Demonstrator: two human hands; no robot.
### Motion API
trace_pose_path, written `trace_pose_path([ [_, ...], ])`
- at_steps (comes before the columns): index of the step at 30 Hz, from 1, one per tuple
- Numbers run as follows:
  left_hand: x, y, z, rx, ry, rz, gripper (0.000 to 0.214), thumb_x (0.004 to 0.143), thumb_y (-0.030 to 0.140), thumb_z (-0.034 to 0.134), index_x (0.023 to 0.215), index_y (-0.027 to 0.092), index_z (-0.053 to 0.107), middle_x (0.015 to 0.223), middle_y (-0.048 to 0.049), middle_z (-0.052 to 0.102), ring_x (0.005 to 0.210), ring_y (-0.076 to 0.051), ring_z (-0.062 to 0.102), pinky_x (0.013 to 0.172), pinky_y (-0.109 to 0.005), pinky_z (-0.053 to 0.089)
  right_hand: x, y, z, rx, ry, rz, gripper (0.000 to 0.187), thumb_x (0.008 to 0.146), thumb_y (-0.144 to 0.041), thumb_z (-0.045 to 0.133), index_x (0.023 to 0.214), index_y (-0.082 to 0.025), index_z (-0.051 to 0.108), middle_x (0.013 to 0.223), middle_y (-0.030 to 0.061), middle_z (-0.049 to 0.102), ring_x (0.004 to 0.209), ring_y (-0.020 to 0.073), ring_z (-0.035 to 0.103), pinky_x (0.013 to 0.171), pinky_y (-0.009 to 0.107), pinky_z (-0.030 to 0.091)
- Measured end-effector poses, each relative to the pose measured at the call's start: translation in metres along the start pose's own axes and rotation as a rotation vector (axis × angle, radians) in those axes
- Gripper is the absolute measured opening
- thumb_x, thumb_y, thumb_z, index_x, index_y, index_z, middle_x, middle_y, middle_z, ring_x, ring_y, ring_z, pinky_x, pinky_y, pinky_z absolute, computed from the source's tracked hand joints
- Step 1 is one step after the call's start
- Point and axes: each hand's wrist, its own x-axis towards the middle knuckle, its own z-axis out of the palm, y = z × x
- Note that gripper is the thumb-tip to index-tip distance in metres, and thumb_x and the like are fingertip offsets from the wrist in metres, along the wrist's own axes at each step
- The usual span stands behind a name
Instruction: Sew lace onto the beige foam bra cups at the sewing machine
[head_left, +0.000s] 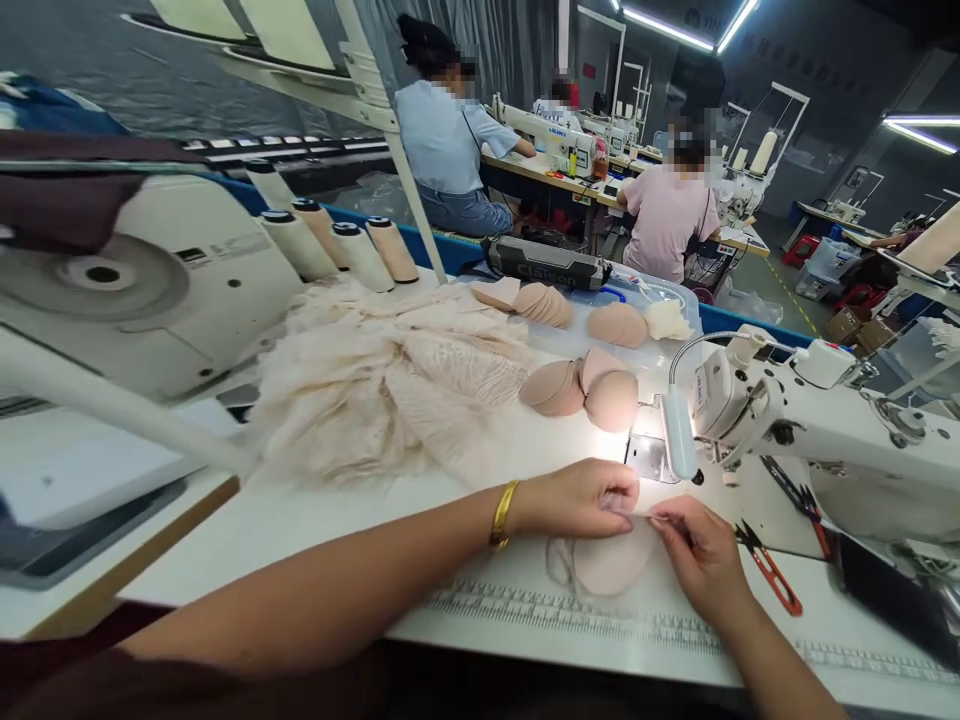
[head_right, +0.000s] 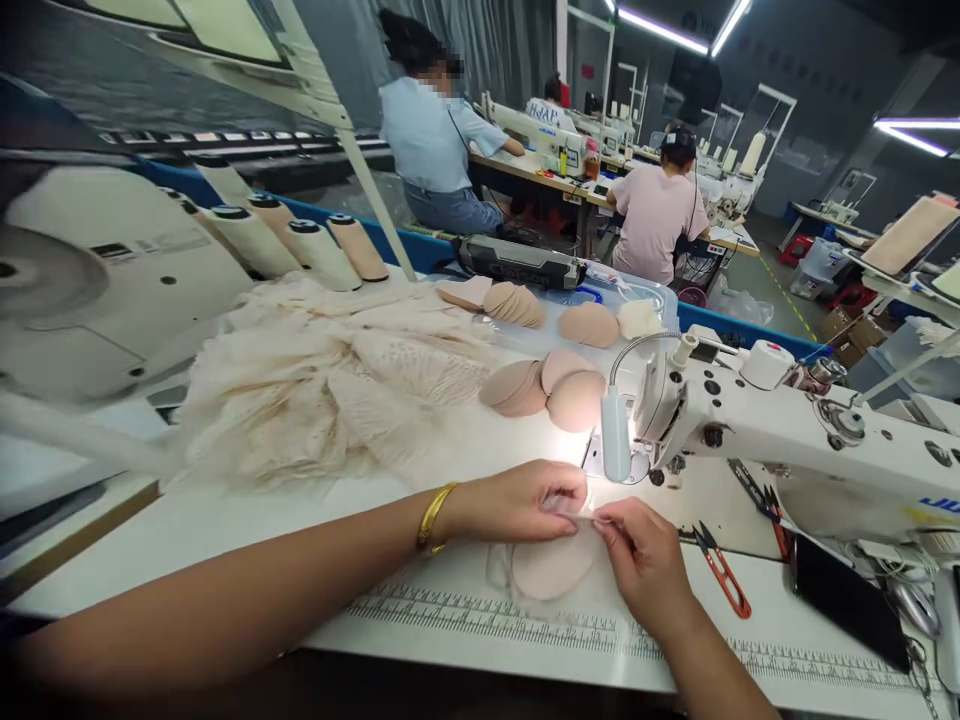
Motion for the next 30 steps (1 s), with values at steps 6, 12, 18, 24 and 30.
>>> trace_pose_path([
  [6,-0.006,0.026,-0.008,0.207,0.012,0.035,0.02,0.076,0.029,0.063,0.074,0.02,0.044,0.067,0.0048,0.043,0.06,-0.012,0.04,0.051,-0.024,0.029,-0.006,-0.018,-0.006,-0.178,0.208,-0.07,0.011,0.101,-0.026,0.058,0.101,-0.026,0.069,0.085,0.0015,0.072,0.071,0.0182,0.061,0.067,0.031,0.05],
  [12,-0.021,0.045,-0.025,0.648,0.019,0.072,0.018,0.087,0.027,0.063,0.075,0.02,0.051,0.067,0.0019,0.057,0.059,-0.015,0.052,0.053,-0.027,0.029,-0.008,-0.044,-0.01,-0.375,0.309,-0.247,0.016,0.1,-0.017,0.059,0.107,-0.026,0.07,0.089,0.0035,0.074,0.078,0.0217,0.058,0.07,0.036,0.049],
  [18,-0.042,0.028,-0.04,1.155,0.445,0.224,0.01,0.093,0.015,0.053,0.1,0.018,0.06,0.099,-0.0082,0.067,0.083,-0.023,0.062,0.066,-0.032,0.04,0.016,-0.038,0.006,-0.394,0.251,-0.364,0.03,0.1,-0.009,0.05,0.116,-0.027,0.067,0.108,0.0057,0.077,0.092,0.0206,0.071,0.078,0.034,0.056],
  [24,-0.062,0.004,-0.015,0.979,0.228,0.356,0.02,0.091,0.033,0.071,0.085,0.018,0.059,0.094,-0.0052,0.066,0.085,-0.022,0.059,0.077,-0.035,0.045,0.015,0.011,0.013,-0.59,-0.061,-0.547,0.027,0.101,-0.011,0.049,0.105,-0.026,0.07,0.11,0.0047,0.078,0.091,0.021,0.071,0.077,0.034,0.056],
  [30,-0.012,-0.003,0.0,1.001,0.165,0.412,0.013,0.091,0.02,0.067,0.08,0.018,0.06,0.083,-0.0041,0.065,0.076,-0.02,0.057,0.065,-0.033,0.04,0.02,0.031,-0.007,-0.577,-0.22,-0.572,0.03,0.102,-0.009,0.048,0.117,-0.025,0.069,0.119,0.0059,0.075,0.105,0.0222,0.069,0.086,0.037,0.057],
])
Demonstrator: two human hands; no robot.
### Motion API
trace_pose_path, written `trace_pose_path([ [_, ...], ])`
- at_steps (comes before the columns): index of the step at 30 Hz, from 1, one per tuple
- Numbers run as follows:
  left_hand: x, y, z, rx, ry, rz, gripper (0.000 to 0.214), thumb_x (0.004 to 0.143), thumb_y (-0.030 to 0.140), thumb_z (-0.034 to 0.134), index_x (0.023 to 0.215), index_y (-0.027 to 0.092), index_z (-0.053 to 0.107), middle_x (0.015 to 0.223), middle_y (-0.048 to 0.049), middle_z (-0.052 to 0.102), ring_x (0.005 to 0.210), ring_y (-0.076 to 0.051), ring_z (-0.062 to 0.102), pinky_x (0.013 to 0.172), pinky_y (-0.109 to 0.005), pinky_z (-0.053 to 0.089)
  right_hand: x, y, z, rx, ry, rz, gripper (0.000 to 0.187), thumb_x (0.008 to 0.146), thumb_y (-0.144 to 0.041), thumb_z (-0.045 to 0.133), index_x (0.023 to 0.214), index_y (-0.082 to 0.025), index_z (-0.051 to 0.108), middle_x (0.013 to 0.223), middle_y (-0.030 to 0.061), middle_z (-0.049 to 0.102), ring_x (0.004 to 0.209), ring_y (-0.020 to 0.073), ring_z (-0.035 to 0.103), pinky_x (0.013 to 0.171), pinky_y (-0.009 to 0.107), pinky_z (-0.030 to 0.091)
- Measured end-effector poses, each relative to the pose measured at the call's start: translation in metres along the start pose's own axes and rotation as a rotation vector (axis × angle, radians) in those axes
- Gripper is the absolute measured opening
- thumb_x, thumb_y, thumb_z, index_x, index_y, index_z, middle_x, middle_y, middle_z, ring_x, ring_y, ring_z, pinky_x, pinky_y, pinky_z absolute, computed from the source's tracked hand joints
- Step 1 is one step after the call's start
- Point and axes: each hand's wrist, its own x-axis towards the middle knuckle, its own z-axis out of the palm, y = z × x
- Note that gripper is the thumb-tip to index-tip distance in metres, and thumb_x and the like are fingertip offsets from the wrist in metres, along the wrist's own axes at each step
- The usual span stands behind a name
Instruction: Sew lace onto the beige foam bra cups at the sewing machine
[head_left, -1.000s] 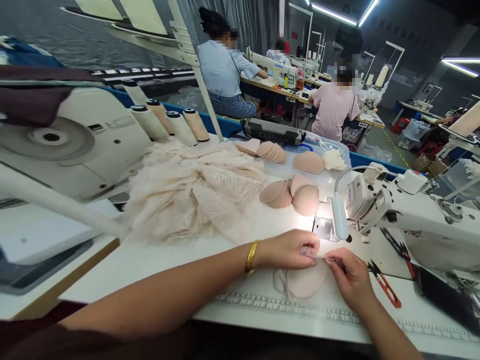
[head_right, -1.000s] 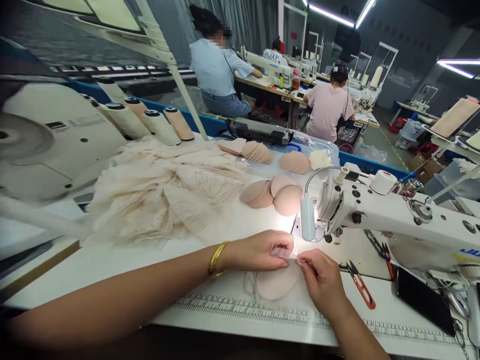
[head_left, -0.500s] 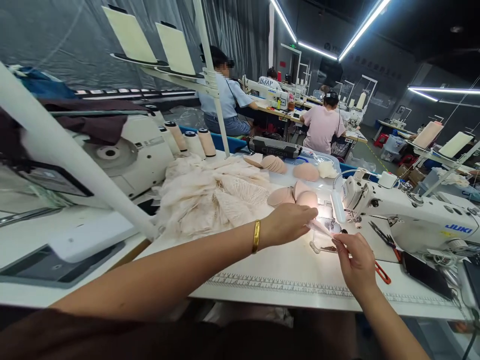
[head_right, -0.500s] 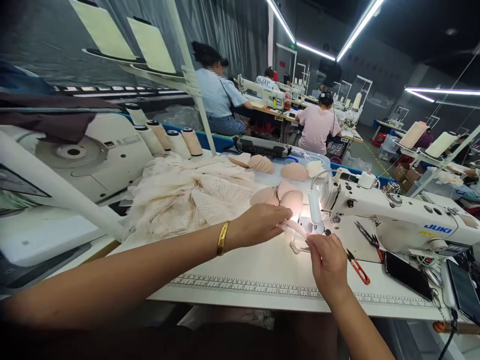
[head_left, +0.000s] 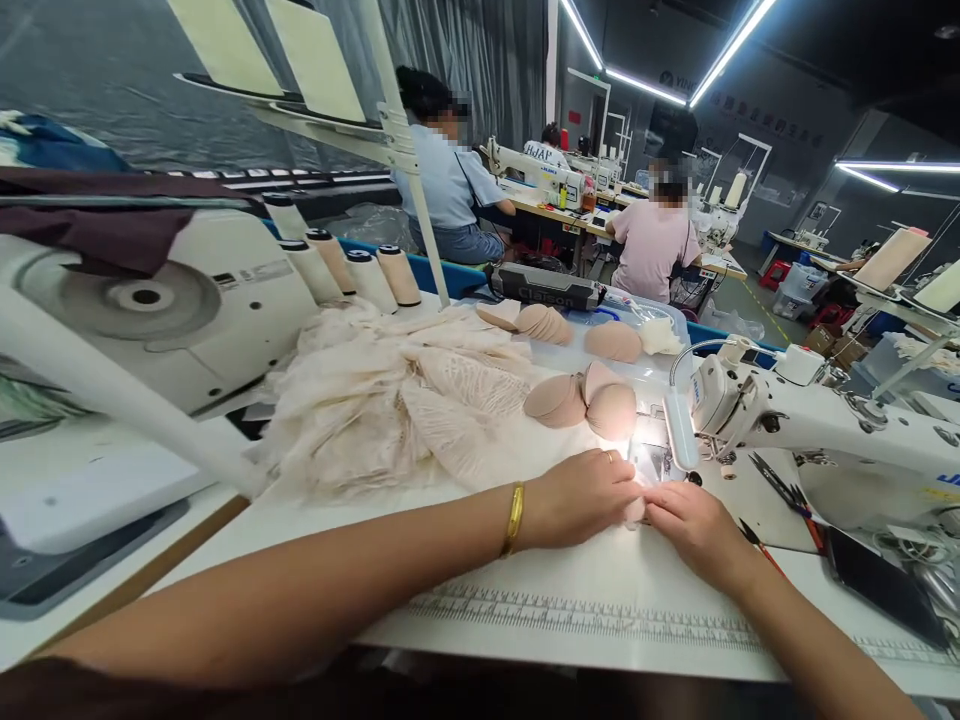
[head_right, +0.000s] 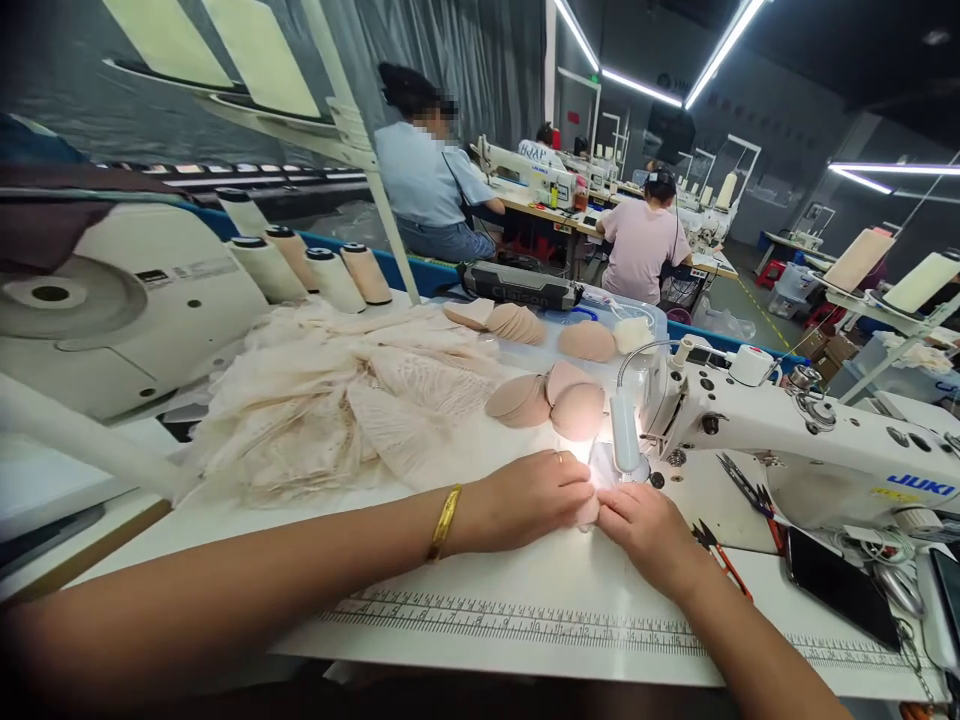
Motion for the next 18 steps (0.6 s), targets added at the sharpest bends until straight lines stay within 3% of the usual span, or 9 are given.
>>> trace_pose_path([
  [4,0.016,-0.01,0.004,0.084,-0.044,-0.063,0.031,0.083,0.03,0.076,0.063,0.018,0.056,0.072,-0.005,0.061,0.066,-0.021,0.053,0.057,-0.035,0.033,-0.003,0.012,0.002,0.012,0.043,0.033,0.034,0.099,-0.003,0.046,0.112,-0.025,0.07,0.117,0.0048,0.075,0.106,0.0219,0.068,0.086,0.036,0.057],
  [8,0.017,-0.014,0.003,0.056,0.0,0.021,0.023,0.082,0.017,0.071,0.065,0.018,0.055,0.074,-0.0041,0.061,0.069,-0.02,0.054,0.059,-0.035,0.035,-0.006,0.013,0.006,0.047,0.049,0.085,0.038,0.096,-0.002,0.047,0.114,-0.027,0.069,0.114,0.0038,0.076,0.102,0.0204,0.068,0.083,0.035,0.056],
  [12,0.022,-0.011,0.005,0.075,-0.023,0.138,0.028,0.082,0.005,0.063,0.061,0.018,0.049,0.064,-0.0013,0.056,0.058,-0.016,0.049,0.053,-0.034,0.03,-0.005,0.008,0.0,0.053,0.044,0.109,0.039,0.096,-0.001,0.049,0.119,-0.026,0.066,0.117,0.0037,0.075,0.101,0.0206,0.065,0.081,0.033,0.054],
  [18,0.024,-0.007,0.022,0.093,0.053,0.09,0.032,0.086,0.035,0.076,0.067,0.018,0.057,0.08,-0.0044,0.063,0.073,-0.019,0.056,0.062,-0.035,0.041,-0.008,0.007,-0.009,-0.046,-0.023,0.175,0.04,0.093,-0.003,0.049,0.119,-0.026,0.068,0.094,0.0055,0.067,0.082,0.0207,0.055,0.065,0.03,0.045],
])
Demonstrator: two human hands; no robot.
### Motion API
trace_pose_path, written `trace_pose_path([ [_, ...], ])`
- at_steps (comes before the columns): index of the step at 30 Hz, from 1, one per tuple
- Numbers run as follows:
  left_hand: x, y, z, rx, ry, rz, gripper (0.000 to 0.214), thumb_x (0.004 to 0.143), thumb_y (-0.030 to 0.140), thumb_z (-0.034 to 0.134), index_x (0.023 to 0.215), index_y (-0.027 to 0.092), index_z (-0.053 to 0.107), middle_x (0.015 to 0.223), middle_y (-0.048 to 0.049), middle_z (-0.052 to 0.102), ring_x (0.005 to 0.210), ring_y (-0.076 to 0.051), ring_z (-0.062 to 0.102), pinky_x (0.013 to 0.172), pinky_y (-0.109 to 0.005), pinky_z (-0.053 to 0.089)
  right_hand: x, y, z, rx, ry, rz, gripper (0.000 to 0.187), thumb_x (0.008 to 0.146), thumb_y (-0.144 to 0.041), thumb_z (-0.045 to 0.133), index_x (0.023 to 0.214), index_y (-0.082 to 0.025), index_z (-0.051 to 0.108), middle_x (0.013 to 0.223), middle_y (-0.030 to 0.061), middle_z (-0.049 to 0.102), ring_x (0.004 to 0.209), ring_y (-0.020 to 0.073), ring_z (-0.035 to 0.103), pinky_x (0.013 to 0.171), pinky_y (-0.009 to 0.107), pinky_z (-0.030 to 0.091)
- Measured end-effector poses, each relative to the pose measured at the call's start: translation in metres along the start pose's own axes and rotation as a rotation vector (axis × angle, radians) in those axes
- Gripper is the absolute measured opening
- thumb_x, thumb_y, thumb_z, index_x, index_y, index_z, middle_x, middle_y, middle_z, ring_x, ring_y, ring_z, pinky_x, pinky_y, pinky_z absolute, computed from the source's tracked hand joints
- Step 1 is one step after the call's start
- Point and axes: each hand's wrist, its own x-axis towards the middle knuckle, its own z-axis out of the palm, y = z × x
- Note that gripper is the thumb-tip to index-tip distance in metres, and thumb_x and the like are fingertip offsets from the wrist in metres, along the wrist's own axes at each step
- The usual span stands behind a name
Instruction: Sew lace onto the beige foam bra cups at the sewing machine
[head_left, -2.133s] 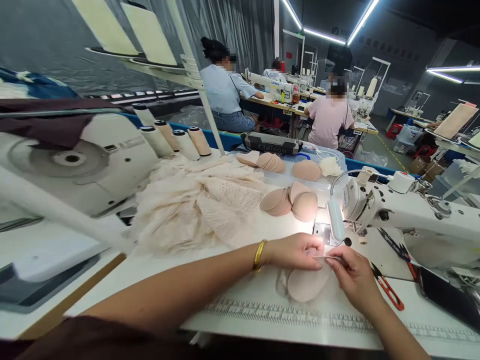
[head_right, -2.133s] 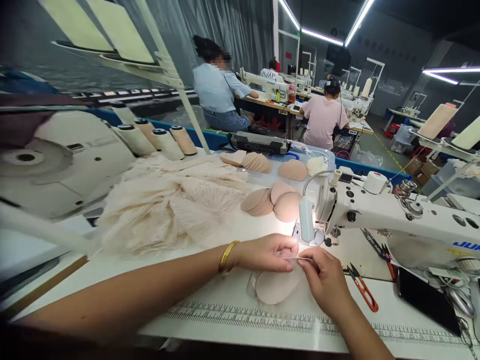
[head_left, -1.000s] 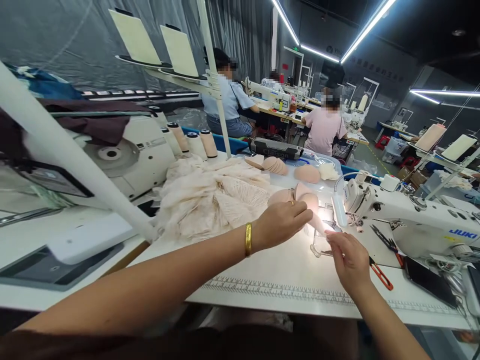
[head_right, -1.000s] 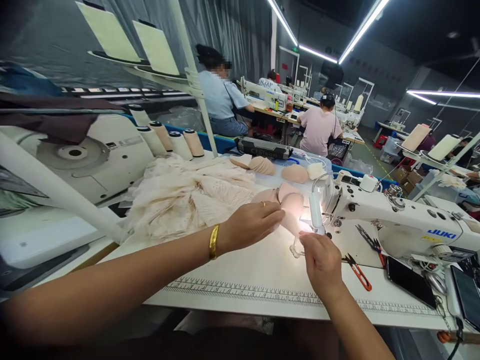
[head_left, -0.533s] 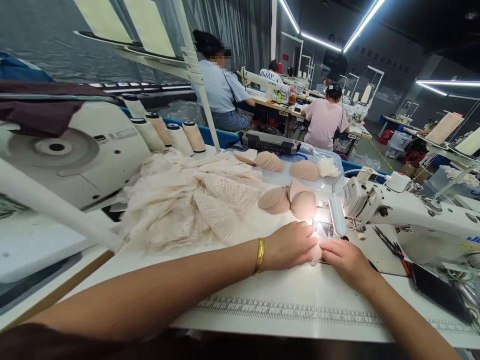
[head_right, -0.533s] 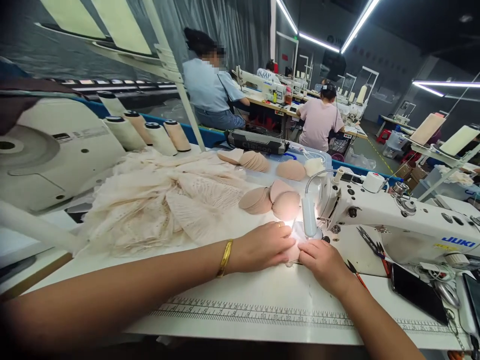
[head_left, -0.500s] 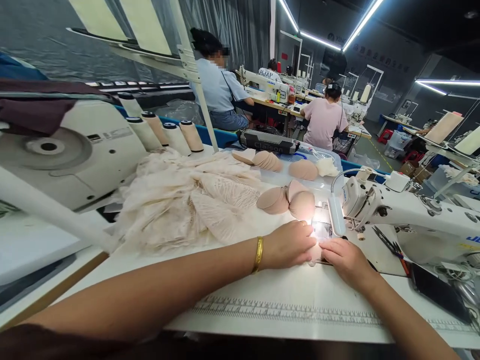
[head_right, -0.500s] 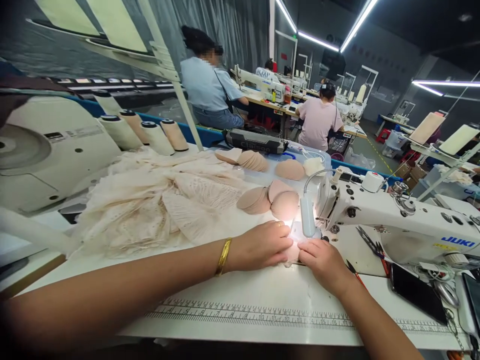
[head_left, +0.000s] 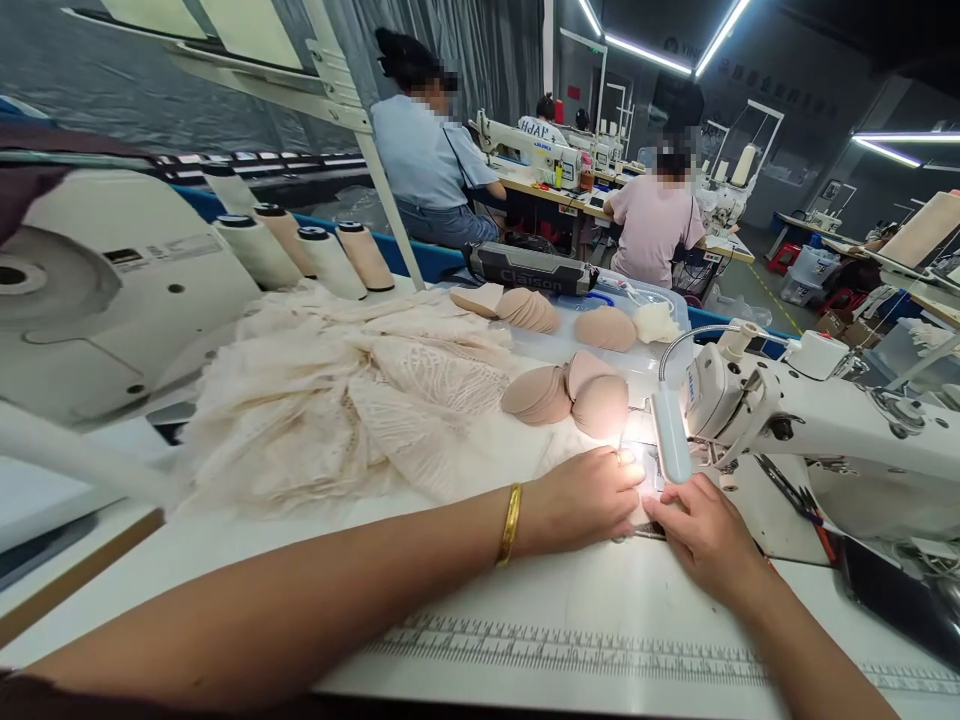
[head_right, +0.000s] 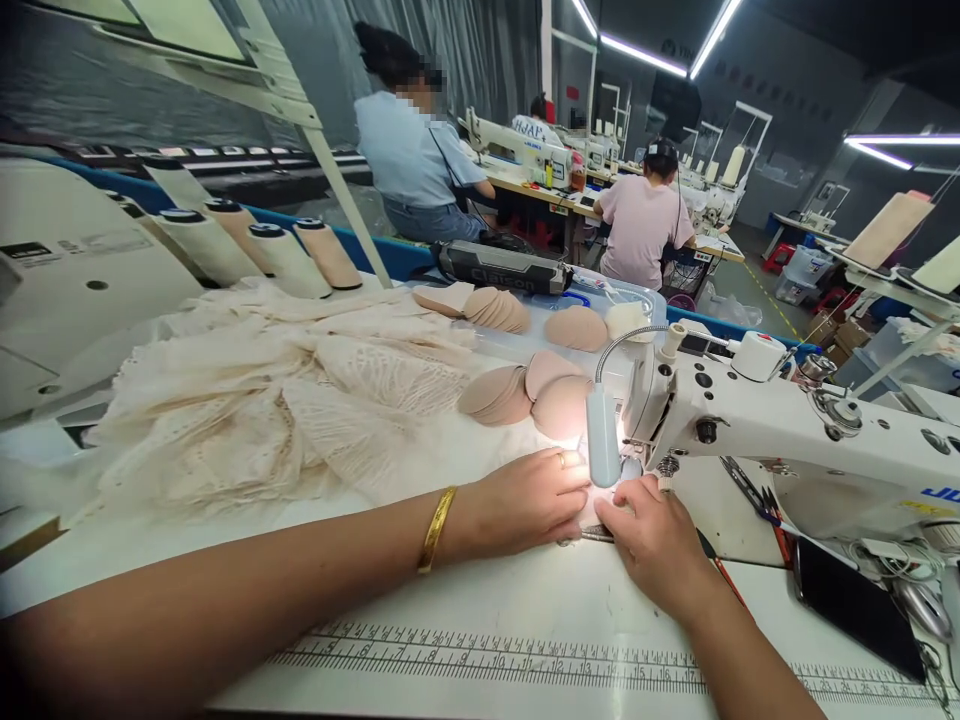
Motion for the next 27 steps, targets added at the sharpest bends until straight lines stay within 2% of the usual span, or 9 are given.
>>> trace_pose_path([
  [4,-0.005,-0.002,0.011,0.05,-0.003,0.023,0.026,0.092,0.026,0.069,0.069,0.017,0.059,0.075,-0.0027,0.061,0.068,-0.018,0.054,0.063,-0.034,0.042,0.0,0.001,-0.001,-0.019,-0.032,0.033,0.035,0.095,-0.009,0.049,0.121,-0.024,0.068,0.082,0.0046,0.059,0.075,0.0203,0.049,0.06,0.029,0.04],
  [8,-0.006,-0.005,0.009,0.013,-0.025,-0.028,0.02,0.094,0.028,0.067,0.078,0.017,0.061,0.079,-0.0036,0.063,0.072,-0.019,0.056,0.066,-0.034,0.044,0.0,0.0,-0.004,0.036,-0.064,0.02,0.039,0.095,-0.006,0.046,0.122,-0.024,0.067,0.081,0.0037,0.057,0.075,0.02,0.046,0.059,0.03,0.037],
  [12,-0.005,-0.003,0.004,-0.039,-0.034,-0.017,0.016,0.095,0.024,0.065,0.081,0.017,0.062,0.08,-0.0031,0.064,0.076,-0.02,0.056,0.069,-0.034,0.045,-0.001,-0.001,-0.009,0.094,-0.078,-0.016,0.037,0.094,-0.005,0.046,0.117,-0.024,0.068,0.082,0.0035,0.057,0.076,0.0199,0.046,0.061,0.03,0.036],
  [16,-0.004,-0.001,0.003,-0.05,-0.035,-0.026,0.017,0.095,0.029,0.066,0.083,0.017,0.062,0.085,-0.0038,0.065,0.079,-0.02,0.056,0.071,-0.034,0.044,-0.001,-0.001,-0.012,0.13,-0.094,-0.016,0.033,0.095,-0.006,0.047,0.111,-0.025,0.069,0.083,0.0035,0.056,0.077,0.0194,0.047,0.062,0.029,0.037],
  [22,-0.004,-0.001,0.006,-0.058,-0.017,-0.02,0.015,0.098,0.029,0.058,0.096,0.017,0.067,0.085,-0.0042,0.063,0.075,-0.02,0.054,0.068,-0.035,0.043,-0.001,-0.001,-0.012,0.186,-0.097,-0.01,0.032,0.094,-0.003,0.046,0.107,-0.022,0.068,0.084,0.0039,0.056,0.078,0.0189,0.045,0.062,0.028,0.036],
  [27,-0.006,-0.002,0.013,-0.105,0.029,-0.026,0.016,0.099,0.027,0.054,0.094,0.018,0.066,0.088,-0.0051,0.064,0.077,-0.021,0.055,0.07,-0.035,0.043,-0.001,-0.001,-0.012,0.223,-0.103,0.015,0.031,0.096,-0.005,0.046,0.112,-0.022,0.066,0.085,0.0042,0.058,0.079,0.0196,0.046,0.064,0.029,0.037],
])
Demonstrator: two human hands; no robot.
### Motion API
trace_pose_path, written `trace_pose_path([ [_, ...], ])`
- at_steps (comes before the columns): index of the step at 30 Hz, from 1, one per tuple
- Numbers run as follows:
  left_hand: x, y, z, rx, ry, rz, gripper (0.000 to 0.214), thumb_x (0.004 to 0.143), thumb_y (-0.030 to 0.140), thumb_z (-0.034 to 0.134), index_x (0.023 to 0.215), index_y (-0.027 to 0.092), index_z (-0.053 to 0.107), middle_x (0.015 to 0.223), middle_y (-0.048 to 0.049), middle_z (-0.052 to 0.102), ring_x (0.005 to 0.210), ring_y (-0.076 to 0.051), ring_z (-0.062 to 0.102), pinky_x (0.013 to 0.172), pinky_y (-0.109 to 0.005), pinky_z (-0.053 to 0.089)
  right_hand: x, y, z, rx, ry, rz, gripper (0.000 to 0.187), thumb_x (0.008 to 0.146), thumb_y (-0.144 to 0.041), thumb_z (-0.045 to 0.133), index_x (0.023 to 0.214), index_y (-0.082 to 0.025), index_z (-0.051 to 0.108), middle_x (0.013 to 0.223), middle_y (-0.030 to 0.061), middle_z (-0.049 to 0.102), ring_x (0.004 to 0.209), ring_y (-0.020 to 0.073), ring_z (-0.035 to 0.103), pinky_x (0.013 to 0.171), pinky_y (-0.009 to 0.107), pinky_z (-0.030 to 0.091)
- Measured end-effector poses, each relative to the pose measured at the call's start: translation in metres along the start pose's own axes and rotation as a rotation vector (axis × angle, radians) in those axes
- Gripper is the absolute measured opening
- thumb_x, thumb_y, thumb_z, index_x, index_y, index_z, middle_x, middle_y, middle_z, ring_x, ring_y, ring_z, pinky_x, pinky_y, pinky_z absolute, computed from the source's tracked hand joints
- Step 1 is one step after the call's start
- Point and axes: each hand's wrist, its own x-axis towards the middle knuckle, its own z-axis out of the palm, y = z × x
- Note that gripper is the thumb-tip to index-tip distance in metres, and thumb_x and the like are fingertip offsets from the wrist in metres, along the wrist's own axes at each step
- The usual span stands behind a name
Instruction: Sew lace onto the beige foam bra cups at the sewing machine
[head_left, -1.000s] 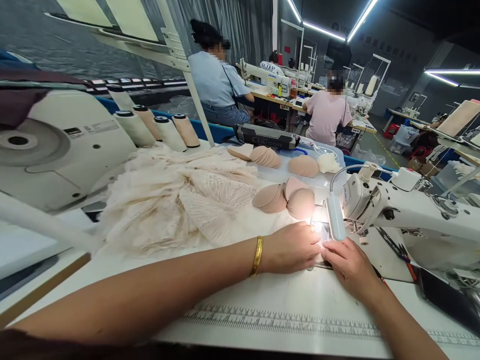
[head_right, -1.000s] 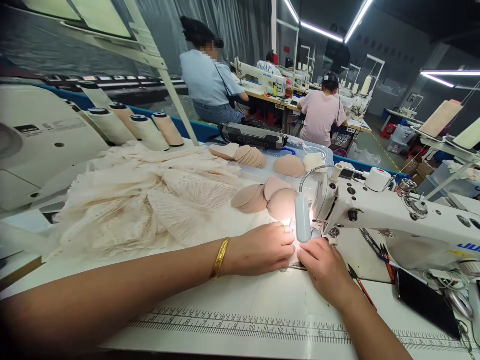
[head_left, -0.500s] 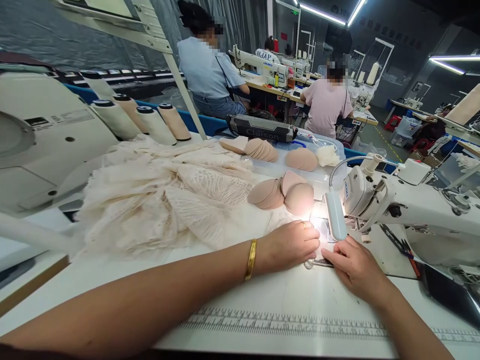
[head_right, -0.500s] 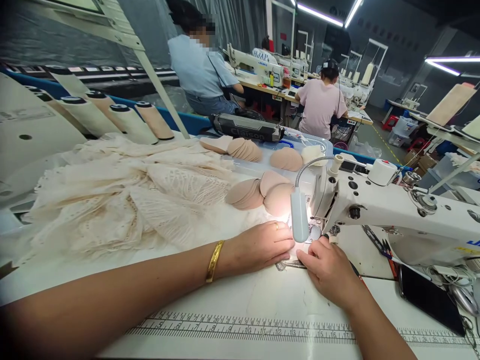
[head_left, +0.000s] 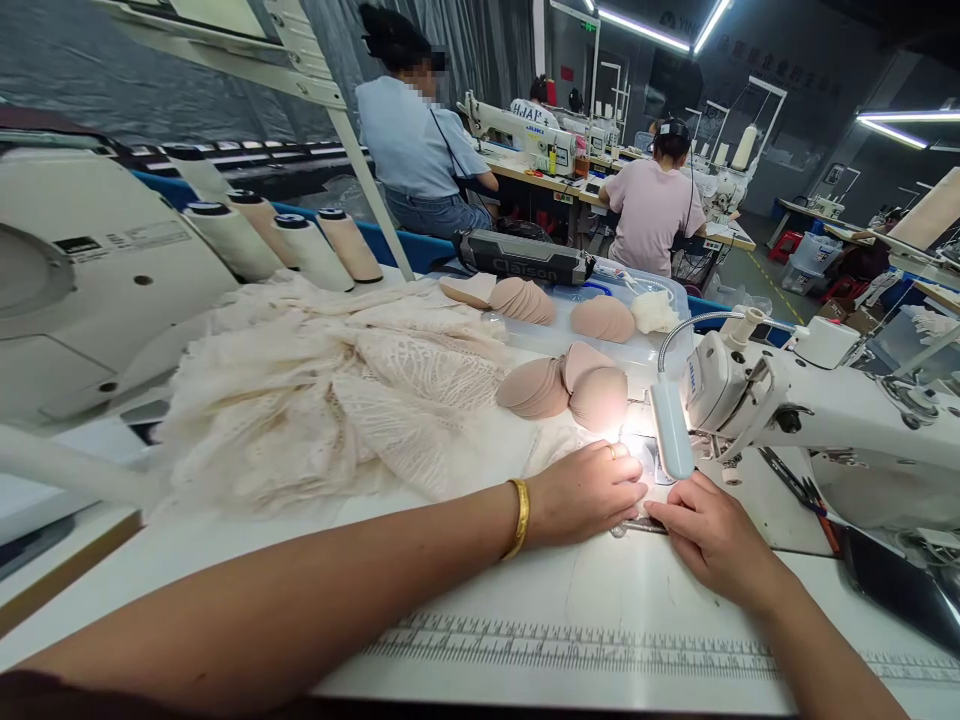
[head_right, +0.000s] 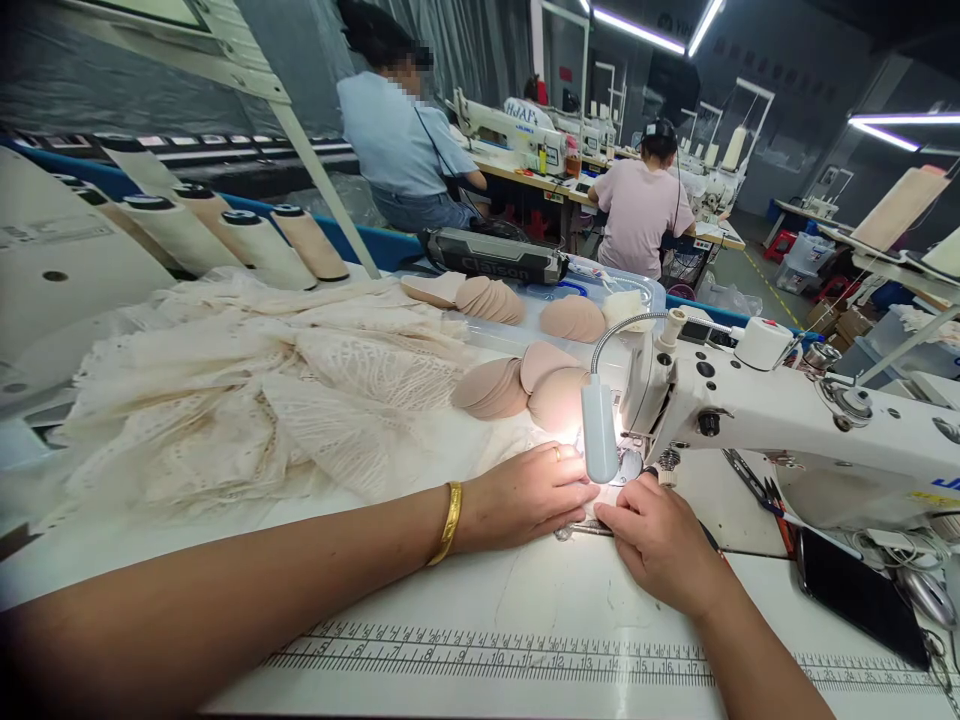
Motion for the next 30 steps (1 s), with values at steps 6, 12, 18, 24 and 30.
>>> trace_pose_path([
  [6,0.004,-0.004,0.004,-0.091,0.027,0.018,0.018,0.1,0.025,0.053,0.091,0.017,0.066,0.096,-0.006,0.069,0.088,-0.022,0.058,0.081,-0.036,0.045,0.002,0.0,0.004,-0.063,0.008,0.095,0.025,0.101,-0.013,0.045,0.113,-0.021,0.066,0.082,0.0039,0.059,0.076,0.0208,0.049,0.063,0.03,0.039],
  [12,0.012,-0.015,0.01,-0.127,0.049,0.031,0.019,0.098,0.024,0.056,0.085,0.016,0.067,0.095,-0.0072,0.071,0.086,-0.022,0.057,0.084,-0.037,0.044,0.004,0.006,0.011,-0.156,0.075,0.116,0.026,0.101,-0.017,0.046,0.114,-0.021,0.067,0.083,0.0051,0.06,0.078,0.022,0.055,0.061,0.031,0.04],
  [18,0.019,-0.024,0.016,-0.153,0.099,0.04,0.022,0.1,0.026,0.054,0.086,0.017,0.069,0.099,-0.008,0.072,0.087,-0.022,0.057,0.087,-0.038,0.044,0.003,0.014,0.016,-0.186,0.102,0.178,0.026,0.1,-0.017,0.046,0.111,-0.023,0.069,0.101,0.0092,0.067,0.087,0.0235,0.061,0.064,0.032,0.045],
  [24,0.02,-0.026,0.018,-0.184,0.083,0.012,0.021,0.1,0.026,0.053,0.092,0.017,0.071,0.107,-0.0088,0.074,0.092,-0.023,0.059,0.092,-0.039,0.045,0.002,0.017,0.019,-0.202,0.09,0.212,0.026,0.1,-0.017,0.045,0.108,-0.024,0.069,0.104,0.0096,0.068,0.092,0.0246,0.062,0.062,0.032,0.045],
  [30,0.02,-0.025,0.021,-0.167,0.098,0.009,0.02,0.101,0.024,0.052,0.096,0.017,0.07,0.105,-0.0086,0.074,0.095,-0.023,0.061,0.094,-0.039,0.045,-0.001,0.017,0.02,-0.208,0.108,0.189,0.026,0.1,-0.017,0.045,0.11,-0.024,0.068,0.1,0.0094,0.068,0.093,0.025,0.062,0.064,0.032,0.045],
])
